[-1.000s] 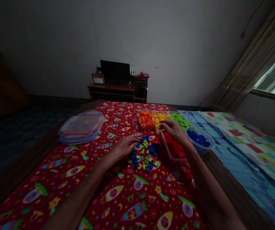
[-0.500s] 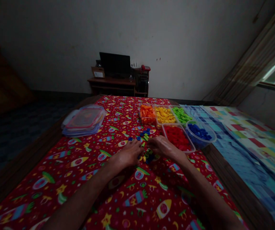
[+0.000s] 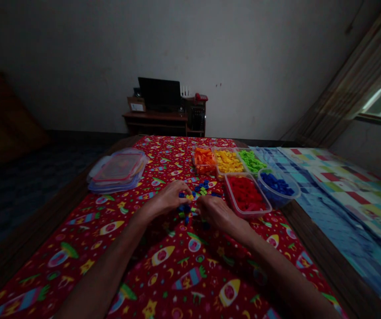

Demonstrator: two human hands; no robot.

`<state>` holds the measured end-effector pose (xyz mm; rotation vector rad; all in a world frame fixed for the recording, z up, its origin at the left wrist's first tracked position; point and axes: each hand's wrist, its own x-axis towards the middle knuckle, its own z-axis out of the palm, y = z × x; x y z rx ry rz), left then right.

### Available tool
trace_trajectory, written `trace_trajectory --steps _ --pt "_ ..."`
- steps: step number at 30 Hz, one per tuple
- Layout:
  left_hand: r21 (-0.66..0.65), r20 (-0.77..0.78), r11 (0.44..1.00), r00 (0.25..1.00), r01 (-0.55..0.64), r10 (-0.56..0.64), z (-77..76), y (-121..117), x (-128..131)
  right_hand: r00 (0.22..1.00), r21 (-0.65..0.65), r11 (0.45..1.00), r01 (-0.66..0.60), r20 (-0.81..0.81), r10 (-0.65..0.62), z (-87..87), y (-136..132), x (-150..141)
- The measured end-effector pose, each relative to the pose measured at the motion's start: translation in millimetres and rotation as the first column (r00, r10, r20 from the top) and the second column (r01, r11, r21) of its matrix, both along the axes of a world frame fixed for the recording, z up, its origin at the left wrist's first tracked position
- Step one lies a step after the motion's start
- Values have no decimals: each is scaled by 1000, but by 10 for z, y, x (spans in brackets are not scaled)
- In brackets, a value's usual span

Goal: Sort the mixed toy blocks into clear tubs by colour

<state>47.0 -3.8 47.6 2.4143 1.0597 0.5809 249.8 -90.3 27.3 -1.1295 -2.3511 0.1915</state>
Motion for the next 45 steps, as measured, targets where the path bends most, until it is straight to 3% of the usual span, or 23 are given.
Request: trace_trajectory --steps 2,6,10,13,18,22,26,30,34,37,41,45 --pt "-99 85 994 995 -50 58 59 -33 53 991 -48 997 54 -124 -60 78 96 2" --pt "-298 172 955 984 8 45 80 -110 176 968 -71 996 61 -241 -77 201 146 -52" --pt "-327 176 945 983 9 52 8 -118 233 976 -41 999 -26 -215 16 180 119 -65" --pt "-333 166 943 985 14 44 -11 -117 237 982 -50 999 -20 -188 10 120 138 -52" --pt "-148 112 982 984 -120 137 16 -82 165 992 -59 995 81 -97 -86 117 151 9" --pt "-36 78 970 967 -239 241 -23 25 46 986 -50 985 163 -38 -165 270 238 193" --pt "-21 68 966 964 -257 258 -116 110 -17 942 33 941 336 8 -337 535 645 515" --pt "34 88 973 970 -229 225 -193 136 -17 864 17 869 495 100 -494 801 1226 828" --pt "80 69 975 977 -209 203 -242 173 -25 820 85 826 557 102 -563 915 1509 986" --pt "82 32 977 980 -198 196 -283 206 -34 835 109 830 547 -14 -549 868 1382 945" --pt "84 19 981 984 -176 175 -346 204 -31 878 32 884 467 -135 -459 665 954 693" --pt "93 -9 985 989 -147 148 -383 185 -38 942 -76 946 315 -97 -321 437 627 348"
